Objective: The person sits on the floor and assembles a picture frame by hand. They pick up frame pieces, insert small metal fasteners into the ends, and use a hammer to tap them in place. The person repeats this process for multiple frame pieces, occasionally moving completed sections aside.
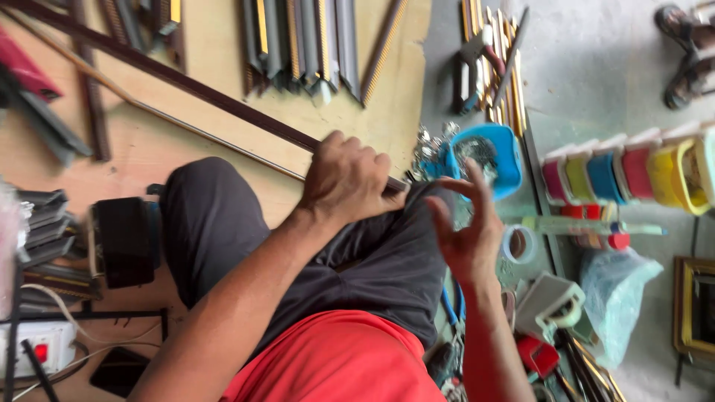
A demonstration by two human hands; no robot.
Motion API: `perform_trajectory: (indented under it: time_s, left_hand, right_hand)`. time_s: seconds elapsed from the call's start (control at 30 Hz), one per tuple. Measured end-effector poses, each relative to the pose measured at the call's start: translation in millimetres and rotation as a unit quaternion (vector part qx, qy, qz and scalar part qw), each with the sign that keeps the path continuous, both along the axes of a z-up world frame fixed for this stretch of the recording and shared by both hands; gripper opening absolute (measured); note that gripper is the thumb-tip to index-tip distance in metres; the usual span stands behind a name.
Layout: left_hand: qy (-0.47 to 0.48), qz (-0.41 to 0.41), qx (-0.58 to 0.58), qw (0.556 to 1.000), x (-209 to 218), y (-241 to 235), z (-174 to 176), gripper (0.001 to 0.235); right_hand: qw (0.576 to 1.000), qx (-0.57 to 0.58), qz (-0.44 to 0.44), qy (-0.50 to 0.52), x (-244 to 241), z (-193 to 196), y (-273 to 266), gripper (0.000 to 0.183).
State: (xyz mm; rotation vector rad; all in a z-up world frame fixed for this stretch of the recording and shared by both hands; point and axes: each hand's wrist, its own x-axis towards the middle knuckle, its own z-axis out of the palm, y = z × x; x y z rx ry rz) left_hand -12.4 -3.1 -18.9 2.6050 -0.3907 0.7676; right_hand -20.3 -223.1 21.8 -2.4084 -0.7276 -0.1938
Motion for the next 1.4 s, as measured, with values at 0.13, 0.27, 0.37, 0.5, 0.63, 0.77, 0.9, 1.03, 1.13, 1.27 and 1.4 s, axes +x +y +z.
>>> perform_trajectory:
  time_s: [0.13, 0.27, 0.37, 0.5, 0.63, 0.77, 0.9, 1.03, 1.13, 1.27, 1.4]
  left_hand:
    - [-0.012, -0.005, 0.009, 1.000, 2, -1, -1, 0.048]
    - [0.005, -0.019, 0.042, 0.999, 5, 5, 3, 0.050]
    - [0.008, 0.001, 0.076, 0.997, 5, 6, 0, 0.049]
    - [-0.002, 0.016, 0.087, 0.996, 7, 6, 4, 0.047]
    - [-0.003, 0.010, 0.062, 0.998, 7, 4, -2, 0.051]
    - [0.001, 0.004, 0.032, 0.999, 13, -2, -6, 0.055]
    - [0.030, 0.009, 0.029, 0.999, 12, -3, -5, 0.060]
    - [-0.009, 0.003, 0.002, 1.000, 13, -4, -9, 0.055]
    - [-0.019, 0.002, 0.009, 1.000, 16, -6, -13, 0.053]
    - [-0.022, -0.010, 0.027, 0.999, 16, -5, -17, 0.065]
    - [-0.038, 0.006, 0.041, 0.998, 17, -6, -13, 0.063]
  right_hand:
    - [0.973, 0.021, -0.227, 0.044, -19, -91, -103, 0.052]
    - [0.897, -0.217, -0.331, 0.195, -82, -204, -209, 0.051]
    - [0.878, -0.293, -0.309, 0.220, -127, -205, -190, 0.059]
    - [0.882, -0.284, -0.305, 0.220, -178, -247, -213, 0.064]
    - [0.892, -0.236, -0.271, 0.273, -200, -262, -213, 0.058]
    - [0.920, -0.155, -0.196, 0.302, -222, -291, -233, 0.052]
    - [0.947, 0.034, -0.160, 0.275, -213, -292, -243, 0.044]
    - [0.810, 0.056, -0.464, 0.354, -171, -252, -242, 0.035]
    - [0.788, 0.163, -0.489, 0.337, -118, -150, -180, 0.021]
    - [0.927, 0.200, -0.289, 0.133, -93, -18, -83, 0.033]
    - [0.975, 0.011, -0.203, 0.084, -78, 10, -129, 0.037]
